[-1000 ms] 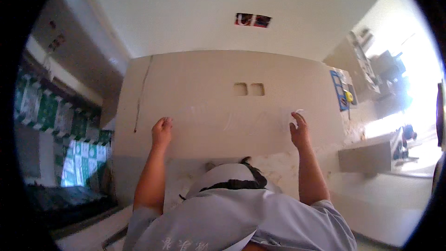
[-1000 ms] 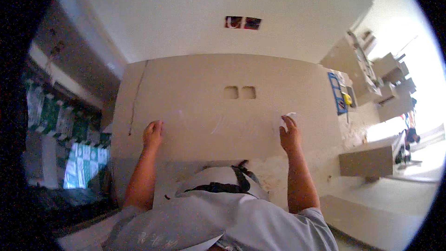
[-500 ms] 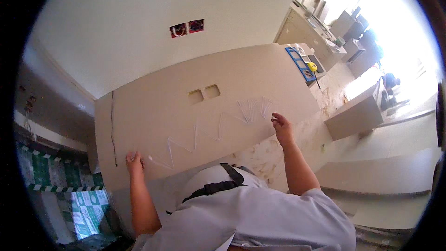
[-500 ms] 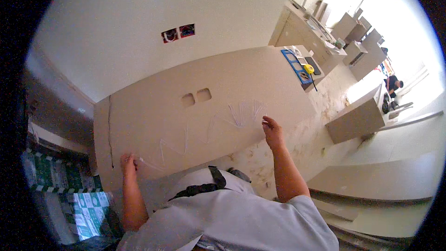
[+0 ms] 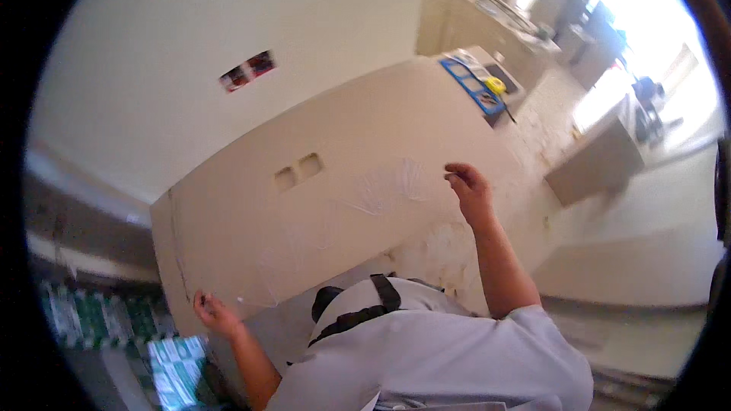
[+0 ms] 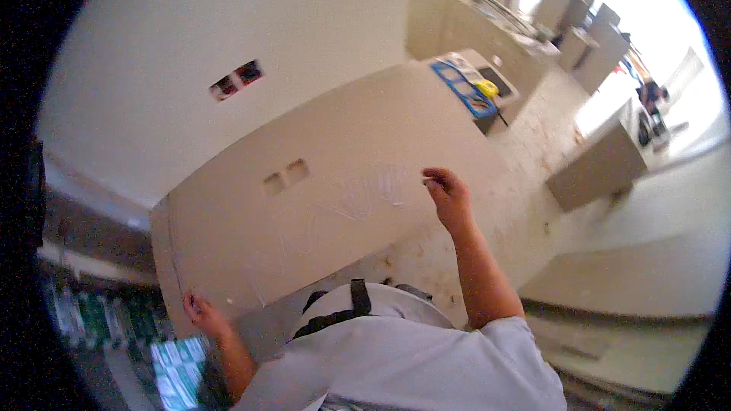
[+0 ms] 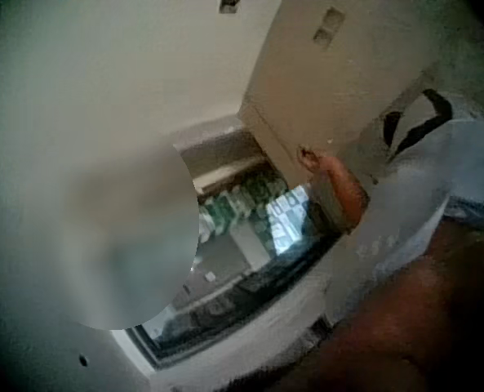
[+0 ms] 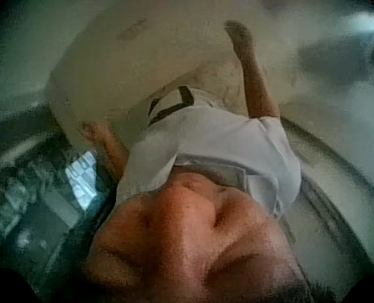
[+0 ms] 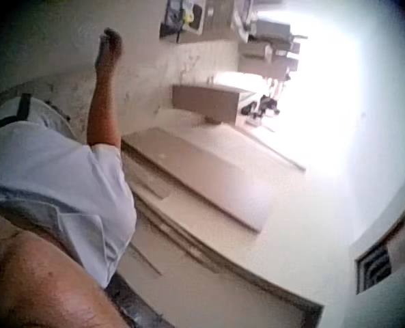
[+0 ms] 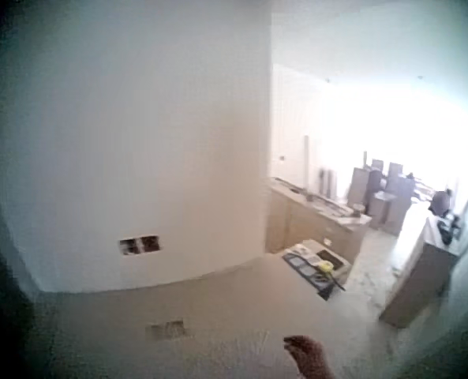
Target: The person marks a wooden board with a pencil, aligns a white LED strip, and prepares electrical components including an LED driver and screws for installation into a cabinet.
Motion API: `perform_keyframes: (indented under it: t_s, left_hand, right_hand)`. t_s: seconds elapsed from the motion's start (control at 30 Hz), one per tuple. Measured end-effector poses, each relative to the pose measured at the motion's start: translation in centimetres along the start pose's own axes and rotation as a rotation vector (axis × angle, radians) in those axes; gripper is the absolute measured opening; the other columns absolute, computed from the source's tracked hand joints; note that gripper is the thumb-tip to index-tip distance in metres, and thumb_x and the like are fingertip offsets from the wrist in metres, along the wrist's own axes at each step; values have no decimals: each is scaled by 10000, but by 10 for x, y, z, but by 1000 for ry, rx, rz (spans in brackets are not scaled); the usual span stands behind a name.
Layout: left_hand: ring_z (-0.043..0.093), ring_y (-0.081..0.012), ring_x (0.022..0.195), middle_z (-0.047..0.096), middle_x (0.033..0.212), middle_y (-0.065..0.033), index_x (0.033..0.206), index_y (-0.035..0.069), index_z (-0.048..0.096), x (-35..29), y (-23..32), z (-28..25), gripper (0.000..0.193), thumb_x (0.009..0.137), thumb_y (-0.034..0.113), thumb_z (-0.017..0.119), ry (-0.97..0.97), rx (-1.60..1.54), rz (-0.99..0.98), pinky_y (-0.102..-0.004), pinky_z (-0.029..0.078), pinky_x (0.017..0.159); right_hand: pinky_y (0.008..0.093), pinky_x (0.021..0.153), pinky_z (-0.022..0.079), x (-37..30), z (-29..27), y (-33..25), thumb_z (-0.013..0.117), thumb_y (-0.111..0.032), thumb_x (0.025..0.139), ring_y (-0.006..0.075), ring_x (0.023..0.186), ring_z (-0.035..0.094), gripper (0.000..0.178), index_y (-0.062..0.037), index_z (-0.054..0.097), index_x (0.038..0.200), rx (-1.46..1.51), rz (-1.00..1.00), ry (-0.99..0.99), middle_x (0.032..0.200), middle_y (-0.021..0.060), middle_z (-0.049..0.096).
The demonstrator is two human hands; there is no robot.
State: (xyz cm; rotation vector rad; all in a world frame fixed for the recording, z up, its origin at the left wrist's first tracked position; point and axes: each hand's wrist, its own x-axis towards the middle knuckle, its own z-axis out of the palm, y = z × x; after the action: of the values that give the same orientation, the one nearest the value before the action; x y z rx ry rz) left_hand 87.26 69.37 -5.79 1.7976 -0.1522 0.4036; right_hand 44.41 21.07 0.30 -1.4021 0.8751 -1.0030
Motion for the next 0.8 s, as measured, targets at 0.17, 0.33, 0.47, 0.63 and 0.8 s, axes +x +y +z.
perform_keyframes:
  t_s: [0.17,0.33,0.47,0.63,0.8]
  left_hand:
    - [581,-190,771,644,883,-57,1098,26,651,-56,90,39,192,979,172,618,-501,18,86,-316,495,700]
    - [646,-211,759,686,840,-99,971,24,688,-131,123,117,134,945,149,647,-979,-21,457,-337,524,705]
    - [677,-209,814,715,893,-110,982,28,704,-150,138,119,123,932,133,663,-1224,91,487,-327,534,741]
    - [658,-152,842,721,936,-79,1051,39,723,-154,76,91,193,930,188,701,-1288,-15,139,-303,522,769]
    - [634,-154,947,706,1050,-88,1178,58,687,-148,20,55,289,948,234,689,-1565,69,-206,-319,501,853]
  right_hand:
    - [357,784,538,-55,-7,-205,691,-172,963,220,924,671,204,24,684,1018,292,-516,-597,1021,143,699]
    - [408,652,517,-95,-5,-321,652,-236,990,309,800,670,246,4,706,990,718,-796,-1122,945,154,697]
    - [274,467,445,-132,4,-317,592,-219,1031,199,609,659,277,-9,701,1175,896,-816,-954,860,149,726]
    - [249,435,419,-138,-5,-302,587,-206,1030,153,576,646,289,-7,694,1211,903,-1022,-1010,843,137,726]
    - [255,429,413,-154,-20,-298,590,-167,1022,136,561,633,247,-40,710,1197,899,-892,-958,824,109,709]
